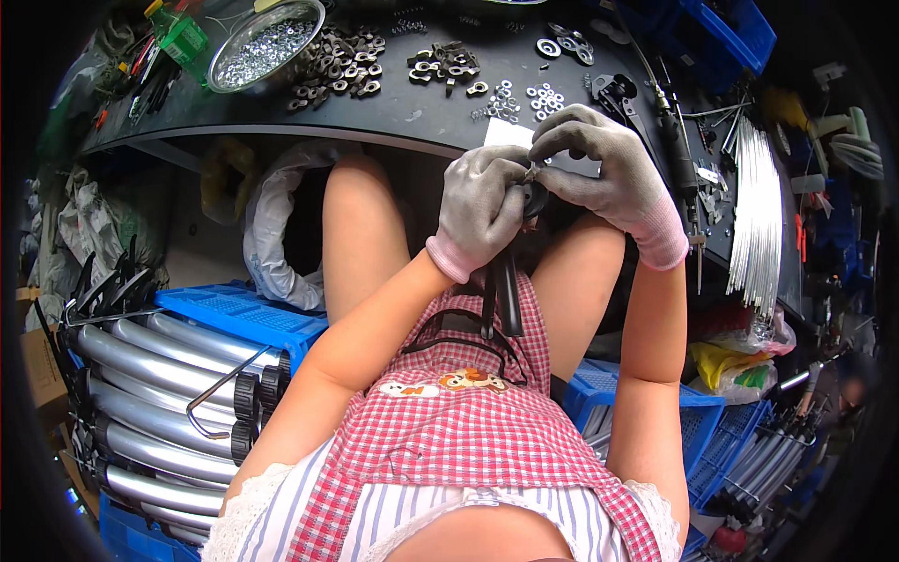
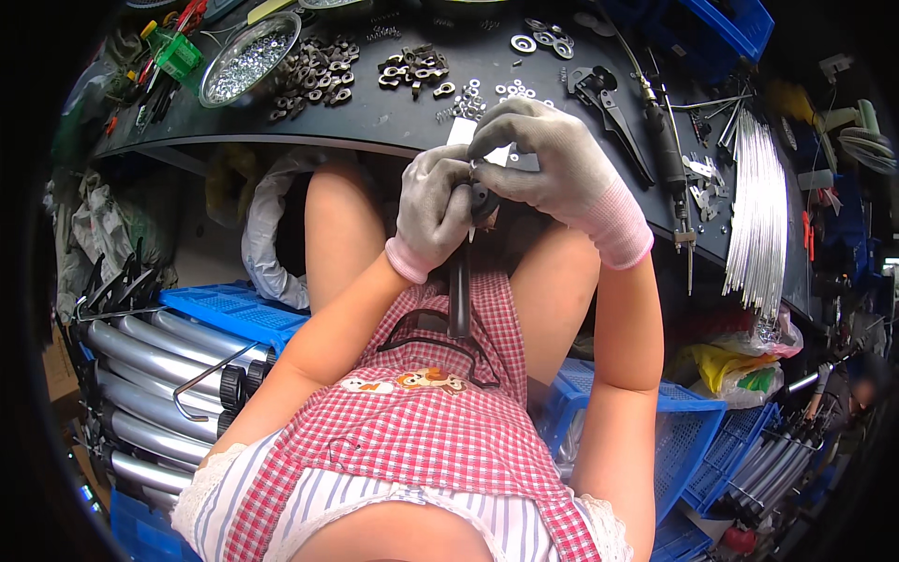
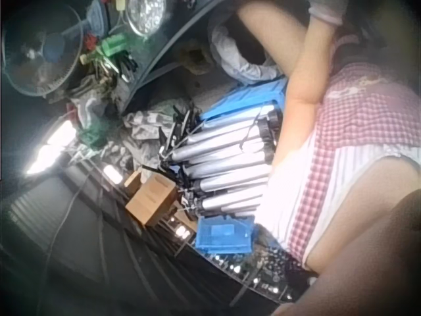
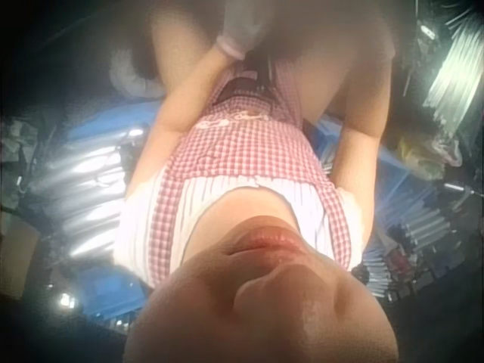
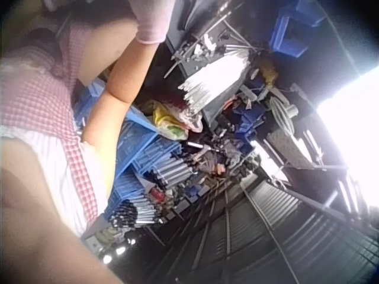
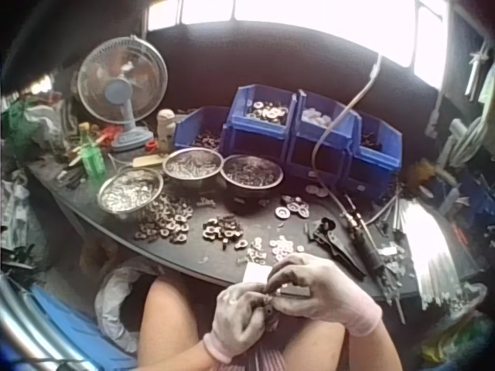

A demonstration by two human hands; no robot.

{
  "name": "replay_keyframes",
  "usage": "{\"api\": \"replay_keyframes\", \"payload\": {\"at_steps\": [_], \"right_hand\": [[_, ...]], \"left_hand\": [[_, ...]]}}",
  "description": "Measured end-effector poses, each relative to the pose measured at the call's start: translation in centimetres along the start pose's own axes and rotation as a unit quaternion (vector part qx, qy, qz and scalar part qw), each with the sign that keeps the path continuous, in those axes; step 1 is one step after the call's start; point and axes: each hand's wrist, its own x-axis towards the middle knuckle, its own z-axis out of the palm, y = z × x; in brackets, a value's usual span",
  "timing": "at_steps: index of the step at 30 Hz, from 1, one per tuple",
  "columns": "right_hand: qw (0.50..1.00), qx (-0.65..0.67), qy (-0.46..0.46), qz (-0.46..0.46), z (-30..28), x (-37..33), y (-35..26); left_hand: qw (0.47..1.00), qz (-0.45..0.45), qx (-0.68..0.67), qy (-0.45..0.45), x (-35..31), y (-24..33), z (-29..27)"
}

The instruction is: Assembling various mechanical components including tubes, washers, and metal brackets using hand tools and pneumatic equipment.

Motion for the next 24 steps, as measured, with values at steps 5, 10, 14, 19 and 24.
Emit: {"api": "replay_keyframes", "payload": {"at_steps": [5, 10, 14, 19, 24], "right_hand": [[0.995, -0.051, -0.019, -0.087, -0.4, 0.8, 0.7], [0.998, -0.004, -0.036, -0.048, -1.8, -0.2, 0.4], [0.999, 0.027, -0.036, 0.022, -0.8, -1.0, 1.0], [0.996, 0.040, -0.041, -0.064, 1.3, -0.2, 1.1], [0.996, -0.091, -0.003, 0.004, 1.1, -0.7, 0.1]], "left_hand": [[1.000, -0.003, -0.002, -0.003, 0.2, -0.5, -0.2], [1.000, -0.010, 0.013, -0.010, 0.9, 0.6, 0.6], [0.997, -0.040, 0.029, -0.057, -0.3, 0.7, 0.5], [0.995, -0.075, 0.039, -0.059, -2.7, -1.3, -1.1], [0.997, -0.065, 0.004, -0.046, -2.6, -2.0, 0.1]]}}
